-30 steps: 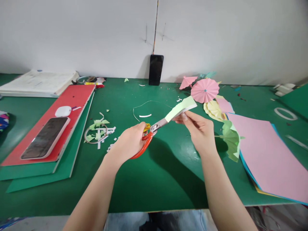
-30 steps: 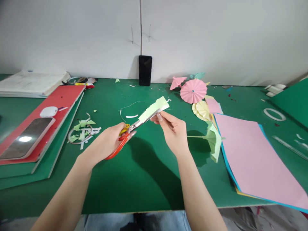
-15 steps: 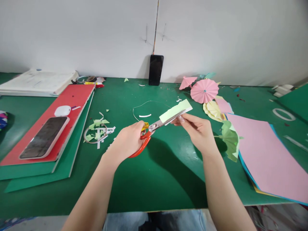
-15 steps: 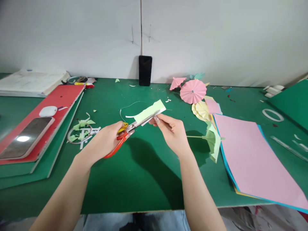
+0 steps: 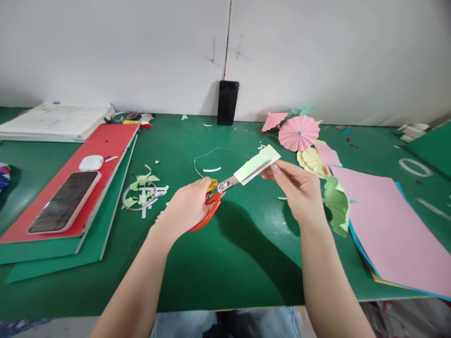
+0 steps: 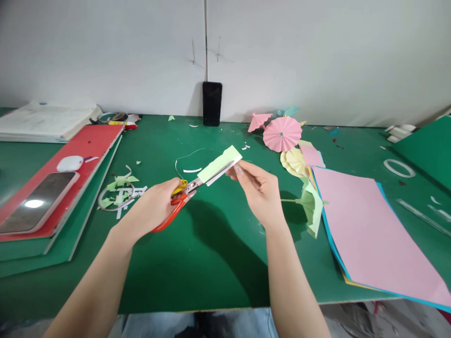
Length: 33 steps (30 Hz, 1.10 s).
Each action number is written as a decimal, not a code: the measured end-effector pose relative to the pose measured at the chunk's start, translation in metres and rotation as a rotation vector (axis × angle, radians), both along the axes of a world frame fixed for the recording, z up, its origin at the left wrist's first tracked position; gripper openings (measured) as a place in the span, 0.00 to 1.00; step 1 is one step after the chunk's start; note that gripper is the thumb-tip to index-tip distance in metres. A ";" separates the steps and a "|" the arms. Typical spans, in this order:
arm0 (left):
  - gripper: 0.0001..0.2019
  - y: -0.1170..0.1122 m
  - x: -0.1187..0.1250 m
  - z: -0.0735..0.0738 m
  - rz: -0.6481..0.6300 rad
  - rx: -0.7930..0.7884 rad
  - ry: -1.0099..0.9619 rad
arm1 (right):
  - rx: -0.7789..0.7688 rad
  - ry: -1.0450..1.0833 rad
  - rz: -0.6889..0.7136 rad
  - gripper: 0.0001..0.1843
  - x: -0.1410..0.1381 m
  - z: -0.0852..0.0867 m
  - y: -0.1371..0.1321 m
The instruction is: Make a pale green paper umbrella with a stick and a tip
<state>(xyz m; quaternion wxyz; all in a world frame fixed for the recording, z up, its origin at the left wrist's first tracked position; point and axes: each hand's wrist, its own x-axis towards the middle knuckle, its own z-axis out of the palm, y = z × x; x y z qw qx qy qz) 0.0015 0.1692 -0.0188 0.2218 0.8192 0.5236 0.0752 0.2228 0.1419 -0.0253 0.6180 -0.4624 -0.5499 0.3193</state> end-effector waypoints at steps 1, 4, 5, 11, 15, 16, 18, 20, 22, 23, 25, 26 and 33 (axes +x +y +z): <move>0.09 0.000 0.000 0.000 0.001 0.005 0.000 | -0.005 -0.001 0.015 0.10 0.000 0.000 -0.001; 0.08 0.000 -0.001 -0.001 0.001 0.001 -0.010 | -0.022 -0.011 0.032 0.09 0.002 0.001 -0.001; 0.08 0.000 -0.001 -0.001 -0.002 -0.004 -0.016 | -0.021 -0.013 0.023 0.09 0.002 0.000 0.000; 0.08 -0.001 0.001 -0.001 -0.039 -0.013 -0.047 | 0.000 -0.074 -0.039 0.08 0.002 0.001 0.000; 0.08 -0.002 0.003 0.000 -0.036 -0.039 -0.030 | -0.006 -0.095 -0.045 0.08 -0.001 0.004 -0.003; 0.08 -0.003 0.003 0.001 -0.034 -0.047 -0.027 | -0.009 -0.105 -0.050 0.08 -0.001 0.005 -0.003; 0.08 -0.003 0.003 0.001 -0.031 -0.059 -0.018 | -0.003 -0.131 -0.054 0.08 -0.001 0.004 -0.004; 0.06 -0.004 0.003 0.001 -0.031 -0.067 -0.005 | 0.003 -0.147 -0.056 0.09 -0.001 0.003 -0.004; 0.05 -0.004 0.003 0.002 -0.029 -0.068 0.003 | 0.000 -0.150 -0.059 0.10 -0.001 0.001 -0.004; 0.05 -0.004 0.003 0.002 -0.030 -0.065 0.004 | -0.005 -0.152 -0.060 0.10 -0.002 0.001 -0.004; 0.04 -0.003 0.003 0.002 -0.035 -0.055 0.003 | -0.014 -0.154 -0.055 0.11 -0.005 0.001 -0.004; 0.04 -0.003 0.003 0.002 -0.037 -0.050 0.004 | -0.014 -0.152 -0.049 0.11 -0.007 0.000 -0.004; 0.08 -0.004 0.002 0.001 -0.031 -0.047 -0.039 | -0.011 -0.083 -0.054 0.11 -0.013 -0.004 -0.002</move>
